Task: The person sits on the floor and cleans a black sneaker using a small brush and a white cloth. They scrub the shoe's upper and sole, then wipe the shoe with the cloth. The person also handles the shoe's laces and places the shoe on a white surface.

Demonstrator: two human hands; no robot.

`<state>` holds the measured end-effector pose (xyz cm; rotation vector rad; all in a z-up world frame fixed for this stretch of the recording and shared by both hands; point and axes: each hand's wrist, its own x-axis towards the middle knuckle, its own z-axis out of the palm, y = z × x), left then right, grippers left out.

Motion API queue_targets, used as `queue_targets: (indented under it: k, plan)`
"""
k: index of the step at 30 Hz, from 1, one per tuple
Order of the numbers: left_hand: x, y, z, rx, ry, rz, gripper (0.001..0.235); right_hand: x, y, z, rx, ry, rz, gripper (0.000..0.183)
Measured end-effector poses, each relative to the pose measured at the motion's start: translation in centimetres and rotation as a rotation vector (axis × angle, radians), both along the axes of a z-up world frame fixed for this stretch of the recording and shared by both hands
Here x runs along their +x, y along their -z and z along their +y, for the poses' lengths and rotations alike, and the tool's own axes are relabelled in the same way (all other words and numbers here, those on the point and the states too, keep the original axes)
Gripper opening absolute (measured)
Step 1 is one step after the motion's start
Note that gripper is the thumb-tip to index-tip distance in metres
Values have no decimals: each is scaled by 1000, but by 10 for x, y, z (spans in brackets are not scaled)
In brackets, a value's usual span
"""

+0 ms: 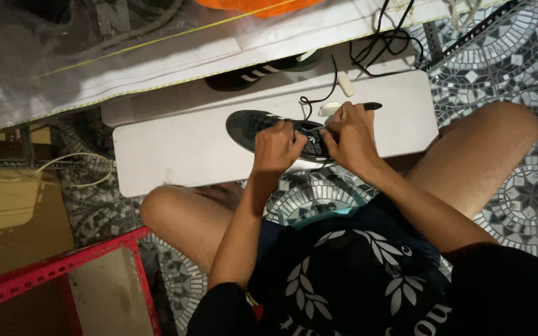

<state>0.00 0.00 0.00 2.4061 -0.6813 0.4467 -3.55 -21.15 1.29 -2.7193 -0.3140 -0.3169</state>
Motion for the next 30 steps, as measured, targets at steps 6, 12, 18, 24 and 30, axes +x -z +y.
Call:
queue_targets:
  k: [6, 12, 18, 24, 30]
  plan:
    - [0, -2, 1, -103, -34, 79, 28, 6, 37, 14, -301, 46, 93, 19]
    - [-3, -19, 14, -1, -14, 235, 32, 2, -5, 11, -460, -168, 226, 30]
    - [-8, -23, 9, 81, -56, 172, 27, 17, -57, -10, -222, -441, 508, 29]
    - [-29, -45, -18, 235, 245, 387, 39, 30, -36, -18, -108, -368, 629, 28]
    - [-23, 3, -20, 97, 371, 192, 35, 30, -26, -17, -78, -328, 556, 29]
